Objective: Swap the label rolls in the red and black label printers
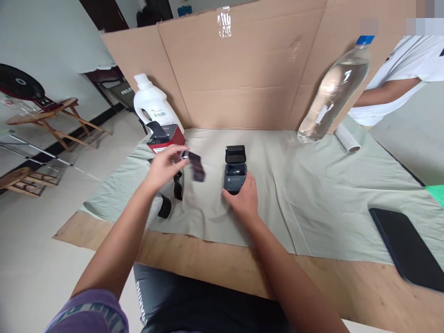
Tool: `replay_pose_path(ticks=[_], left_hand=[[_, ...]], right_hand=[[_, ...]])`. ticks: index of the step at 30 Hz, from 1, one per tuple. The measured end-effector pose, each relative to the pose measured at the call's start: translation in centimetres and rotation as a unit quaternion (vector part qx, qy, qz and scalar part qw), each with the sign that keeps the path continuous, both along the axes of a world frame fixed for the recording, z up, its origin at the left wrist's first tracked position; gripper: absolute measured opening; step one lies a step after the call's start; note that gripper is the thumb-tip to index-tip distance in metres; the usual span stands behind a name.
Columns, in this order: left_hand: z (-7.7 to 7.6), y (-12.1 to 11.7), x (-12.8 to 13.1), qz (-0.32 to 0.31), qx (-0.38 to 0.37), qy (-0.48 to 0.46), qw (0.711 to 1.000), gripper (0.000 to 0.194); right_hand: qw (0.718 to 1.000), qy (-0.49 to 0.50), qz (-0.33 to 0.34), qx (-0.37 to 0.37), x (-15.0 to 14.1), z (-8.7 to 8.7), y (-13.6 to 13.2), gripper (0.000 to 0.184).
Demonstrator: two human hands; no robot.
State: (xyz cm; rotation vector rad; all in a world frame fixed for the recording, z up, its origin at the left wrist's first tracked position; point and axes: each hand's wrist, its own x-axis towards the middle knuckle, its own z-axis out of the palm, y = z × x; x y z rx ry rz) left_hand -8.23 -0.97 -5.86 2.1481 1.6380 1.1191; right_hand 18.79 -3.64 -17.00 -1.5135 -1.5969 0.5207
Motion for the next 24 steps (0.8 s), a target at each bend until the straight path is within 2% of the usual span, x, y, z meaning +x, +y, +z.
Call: replay_pose_path(ticks=[4,6,8,11,15,21,24], left_hand=[[-0.6,-4.5,-9.6,0.131,-0.039,0.038,0.99,0.041],[-0.9,-5.9,-12.5,0.159,-0.052,0.074,0.983,0.041],[-1.0,-6.5,-14.1,0.173,-0.057,0.099,0.978,0.043],[-1.2,-6.0,-14.6,0.187,-0.061,0.117,0.973,0.046],[-1.4,-4.4,-14.0,0.21,-0.092,0.133,0.964,0.047],[-1.9,-3.4,-12.7,0.142,-0.197,0.242,0.939,0.038],[-1.9,-3.7,-12.6,0.156,-0.253,0.24,0.924,0.038]], right_hand=[[1.0,-0.01,-0.005,-0.01,-0.1,0.3,0.0,0.098],[1.0,-0.007,-0.006,-0.008,-0.1,0.4,0.0,0.096],[1.0,-0.006,-0.006,-0.002,-0.2,0.3,0.0,0.094],[1.0,-0.008,-0.004,-0.003,-0.1,0.3,0.0,0.094],[1.0,-0.01,-0.003,-0.004,0.0,0.3,0.0,0.096],[1.0,-0.019,0.001,-0.01,0.1,0.2,0.1,0.097],[1.0,-0.019,0.002,-0.007,0.1,0.1,0.1,0.097]])
